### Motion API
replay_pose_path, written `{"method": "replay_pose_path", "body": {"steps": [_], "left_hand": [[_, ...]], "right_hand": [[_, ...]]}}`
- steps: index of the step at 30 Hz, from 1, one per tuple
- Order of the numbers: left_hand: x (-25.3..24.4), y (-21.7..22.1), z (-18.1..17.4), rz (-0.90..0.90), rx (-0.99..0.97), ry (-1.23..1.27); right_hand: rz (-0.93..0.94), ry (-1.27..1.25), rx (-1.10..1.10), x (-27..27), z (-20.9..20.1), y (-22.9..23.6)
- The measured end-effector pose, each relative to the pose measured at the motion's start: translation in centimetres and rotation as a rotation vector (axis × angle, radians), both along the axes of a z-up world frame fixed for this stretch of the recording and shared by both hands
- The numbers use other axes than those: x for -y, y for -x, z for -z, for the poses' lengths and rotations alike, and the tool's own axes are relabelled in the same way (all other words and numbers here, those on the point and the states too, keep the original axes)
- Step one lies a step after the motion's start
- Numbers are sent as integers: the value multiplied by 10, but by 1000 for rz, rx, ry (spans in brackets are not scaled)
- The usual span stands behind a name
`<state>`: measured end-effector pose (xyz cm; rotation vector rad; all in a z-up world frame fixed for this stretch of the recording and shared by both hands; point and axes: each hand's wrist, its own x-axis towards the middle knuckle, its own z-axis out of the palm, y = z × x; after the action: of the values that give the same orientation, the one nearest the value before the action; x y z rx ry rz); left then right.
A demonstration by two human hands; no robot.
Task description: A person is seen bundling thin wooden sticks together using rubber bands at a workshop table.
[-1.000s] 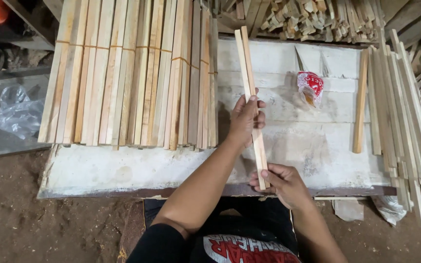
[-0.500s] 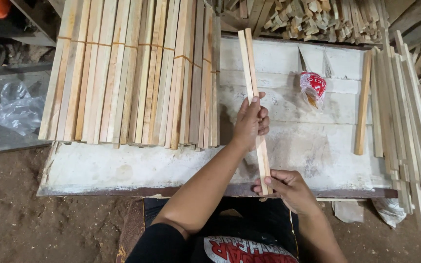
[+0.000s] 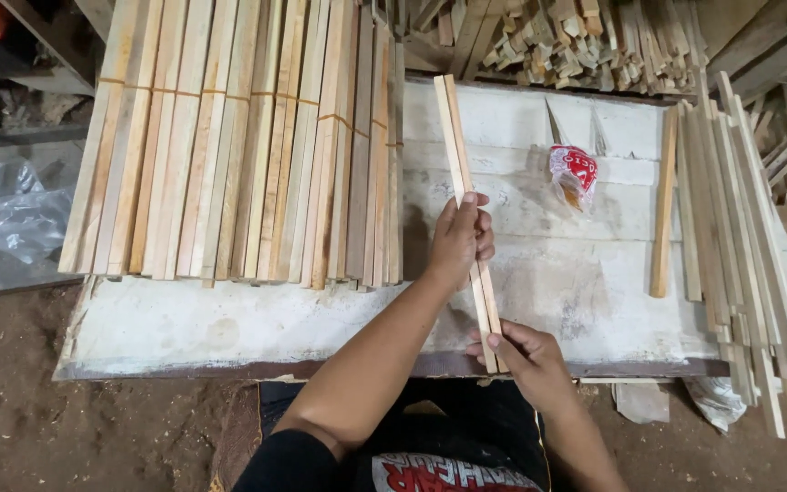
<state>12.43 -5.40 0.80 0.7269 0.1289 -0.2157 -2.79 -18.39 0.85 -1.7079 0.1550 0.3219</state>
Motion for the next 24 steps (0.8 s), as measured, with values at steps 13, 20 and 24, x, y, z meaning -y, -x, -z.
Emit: {"method": "replay_pose_path", "body": {"steps": [13, 20, 24], "left_hand": [[6, -1, 11, -12, 75, 1], [4, -1, 3, 32, 59, 34], [1, -1, 1, 25, 57, 54]], "right_hand": [[132, 258, 103, 2, 2, 0], [149, 156, 18, 7, 4, -4], [87, 110, 15, 7, -3, -4]]}}
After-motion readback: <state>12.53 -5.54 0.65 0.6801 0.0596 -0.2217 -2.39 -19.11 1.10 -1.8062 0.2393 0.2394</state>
